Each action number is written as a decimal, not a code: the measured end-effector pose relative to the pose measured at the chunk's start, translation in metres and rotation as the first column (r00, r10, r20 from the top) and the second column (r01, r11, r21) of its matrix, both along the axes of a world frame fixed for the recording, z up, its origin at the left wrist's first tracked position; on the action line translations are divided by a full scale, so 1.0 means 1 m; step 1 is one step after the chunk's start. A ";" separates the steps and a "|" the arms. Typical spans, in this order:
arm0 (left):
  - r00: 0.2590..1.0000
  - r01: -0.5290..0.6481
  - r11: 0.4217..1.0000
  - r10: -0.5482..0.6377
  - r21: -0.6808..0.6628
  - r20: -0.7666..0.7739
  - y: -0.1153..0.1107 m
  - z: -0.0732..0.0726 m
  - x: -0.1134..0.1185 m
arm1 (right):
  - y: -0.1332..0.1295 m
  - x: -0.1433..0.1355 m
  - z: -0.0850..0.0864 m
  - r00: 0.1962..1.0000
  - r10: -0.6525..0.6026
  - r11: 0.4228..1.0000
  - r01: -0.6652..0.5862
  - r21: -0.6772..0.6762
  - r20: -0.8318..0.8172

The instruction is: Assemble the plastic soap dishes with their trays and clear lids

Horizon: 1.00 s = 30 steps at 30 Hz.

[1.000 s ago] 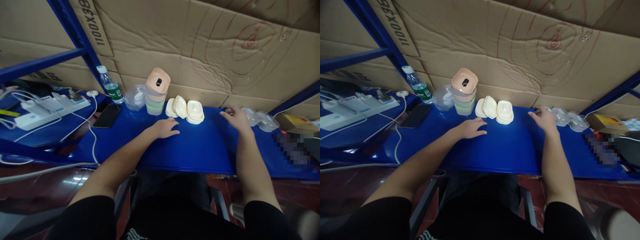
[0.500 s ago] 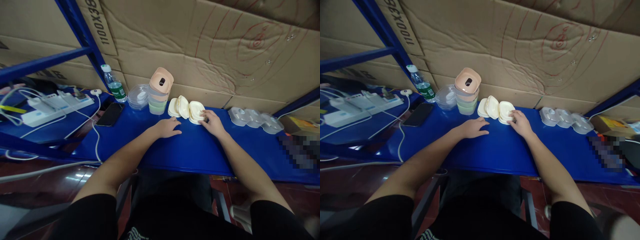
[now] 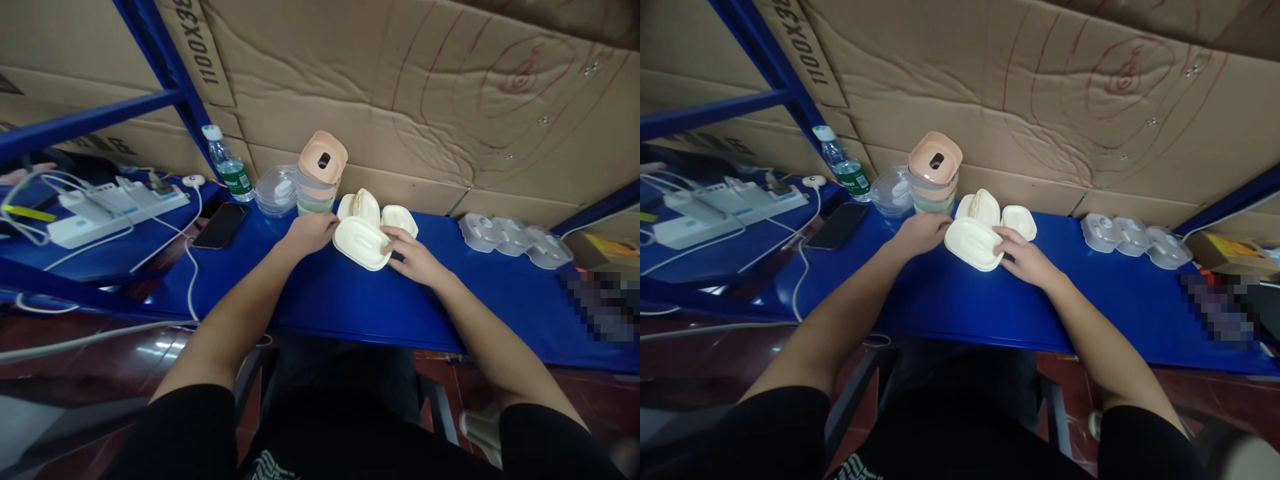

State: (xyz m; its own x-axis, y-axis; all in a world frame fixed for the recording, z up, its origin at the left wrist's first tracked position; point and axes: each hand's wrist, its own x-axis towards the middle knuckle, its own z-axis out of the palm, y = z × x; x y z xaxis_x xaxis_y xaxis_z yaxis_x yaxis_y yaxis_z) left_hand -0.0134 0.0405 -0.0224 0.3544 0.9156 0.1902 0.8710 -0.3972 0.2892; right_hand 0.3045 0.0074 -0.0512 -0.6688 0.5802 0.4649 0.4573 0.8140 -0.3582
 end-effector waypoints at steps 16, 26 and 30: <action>0.918 -0.288 0.853 0.116 0.435 0.379 0.030 0.006 -0.028 | 0.003 -0.002 -0.011 0.966 -0.066 0.994 0.087 -0.071 0.251; 0.810 -0.375 0.836 0.086 0.401 0.580 0.041 -0.004 -0.024 | 0.003 -0.001 -0.010 0.966 -0.046 0.991 0.076 -0.109 0.255; 0.798 -0.385 0.829 0.078 0.406 0.598 0.044 -0.005 -0.024 | 0.002 -0.001 -0.010 0.963 -0.057 0.988 0.092 -0.123 0.264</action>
